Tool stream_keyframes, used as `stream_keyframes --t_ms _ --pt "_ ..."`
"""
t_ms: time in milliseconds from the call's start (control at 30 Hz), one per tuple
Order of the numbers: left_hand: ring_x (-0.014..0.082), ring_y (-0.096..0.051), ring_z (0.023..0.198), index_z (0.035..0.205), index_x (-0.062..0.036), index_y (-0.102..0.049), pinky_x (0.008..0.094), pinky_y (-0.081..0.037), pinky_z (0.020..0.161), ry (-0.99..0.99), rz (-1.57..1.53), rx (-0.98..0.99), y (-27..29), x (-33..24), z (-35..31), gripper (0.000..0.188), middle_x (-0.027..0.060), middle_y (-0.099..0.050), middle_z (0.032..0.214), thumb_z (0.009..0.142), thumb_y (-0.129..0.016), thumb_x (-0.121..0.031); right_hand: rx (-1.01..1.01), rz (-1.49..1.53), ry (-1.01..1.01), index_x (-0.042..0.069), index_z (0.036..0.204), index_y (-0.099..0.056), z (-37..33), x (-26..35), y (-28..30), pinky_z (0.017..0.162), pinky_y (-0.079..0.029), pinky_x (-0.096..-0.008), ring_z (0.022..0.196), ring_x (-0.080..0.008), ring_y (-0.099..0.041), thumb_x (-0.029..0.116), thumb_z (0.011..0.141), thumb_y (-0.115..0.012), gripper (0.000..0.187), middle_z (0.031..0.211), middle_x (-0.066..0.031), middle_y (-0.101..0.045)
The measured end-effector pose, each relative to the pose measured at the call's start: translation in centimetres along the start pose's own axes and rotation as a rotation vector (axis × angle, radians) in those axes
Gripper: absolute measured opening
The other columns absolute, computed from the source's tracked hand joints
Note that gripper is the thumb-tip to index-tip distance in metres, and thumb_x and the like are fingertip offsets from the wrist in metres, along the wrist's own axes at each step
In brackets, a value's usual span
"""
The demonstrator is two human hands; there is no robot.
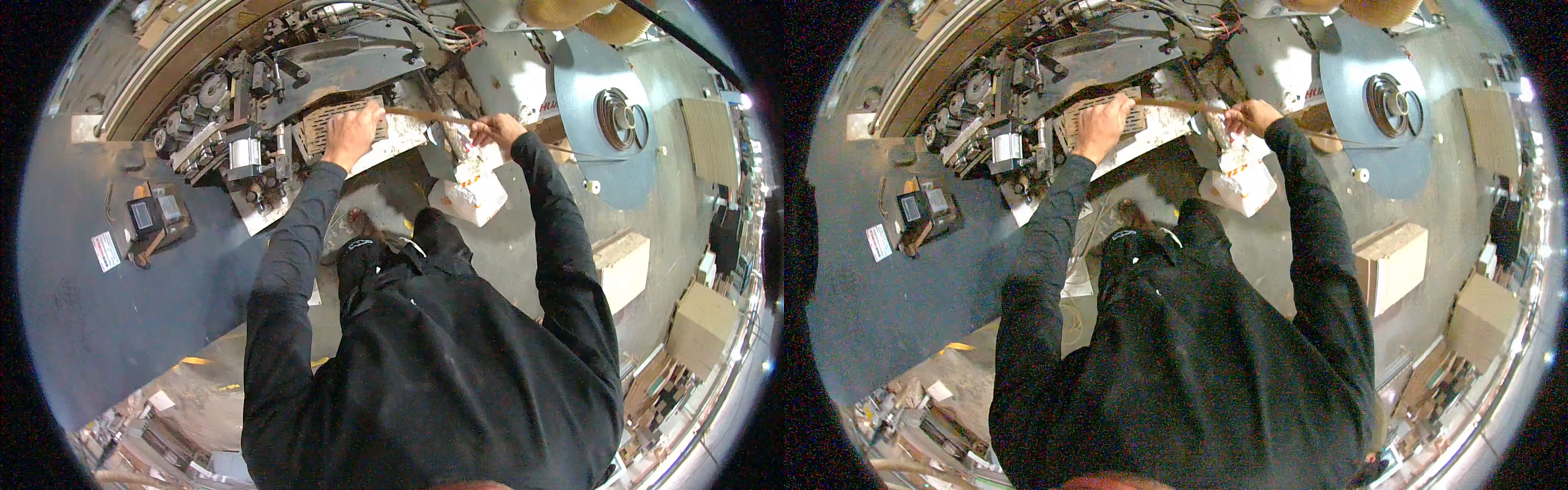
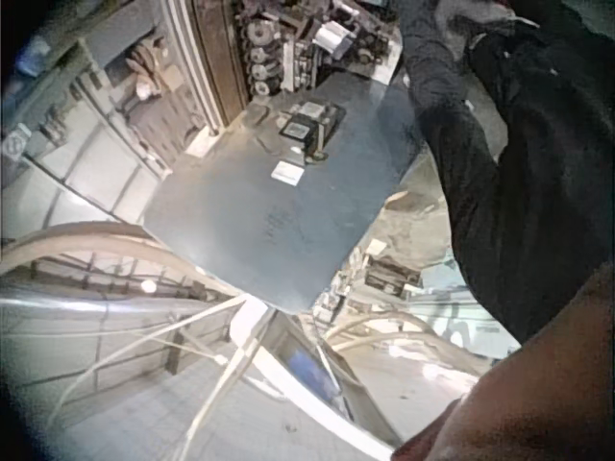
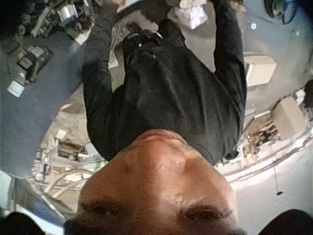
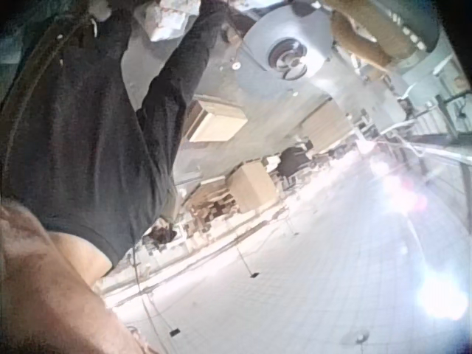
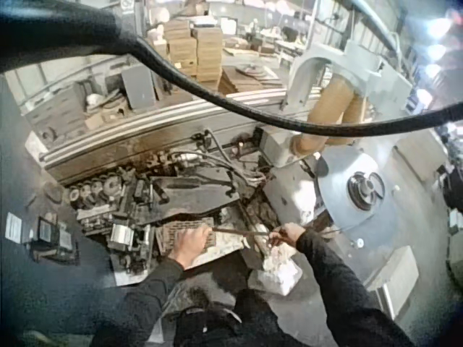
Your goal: The person uncoils a roll of edge banding material, removes a securing strap, and loads the strip into the feeder of an industrial edge banding machine.
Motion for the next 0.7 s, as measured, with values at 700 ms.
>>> stream_keyframes --t_ms 700 --pt "0.0378 -0.072 0.066 0.108 -0.0125 -0.058 0.0503 -0.056 0.06 -0.103 0.386 -0.081 2.0 8.9 12.7 0.018 0.0142 -0.07 0.069 0.109 -0.056 -0.031 -0.568 -0.696 0.074 0.024 0.112 -0.072 12.7 9.1 6.0 0.072 -0.057 -0.0526 0.086 -0.0398 -0.074 0.05 0.108 -0.052 0.033 0.089 -0.0154 -0.077"
Point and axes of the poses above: each hand's wrist, its own z-axis towards the middle knuckle, its own y-axis out of the back of the hand, x = y × z, the point moved 7 cm from there along z, towards the middle knuckle
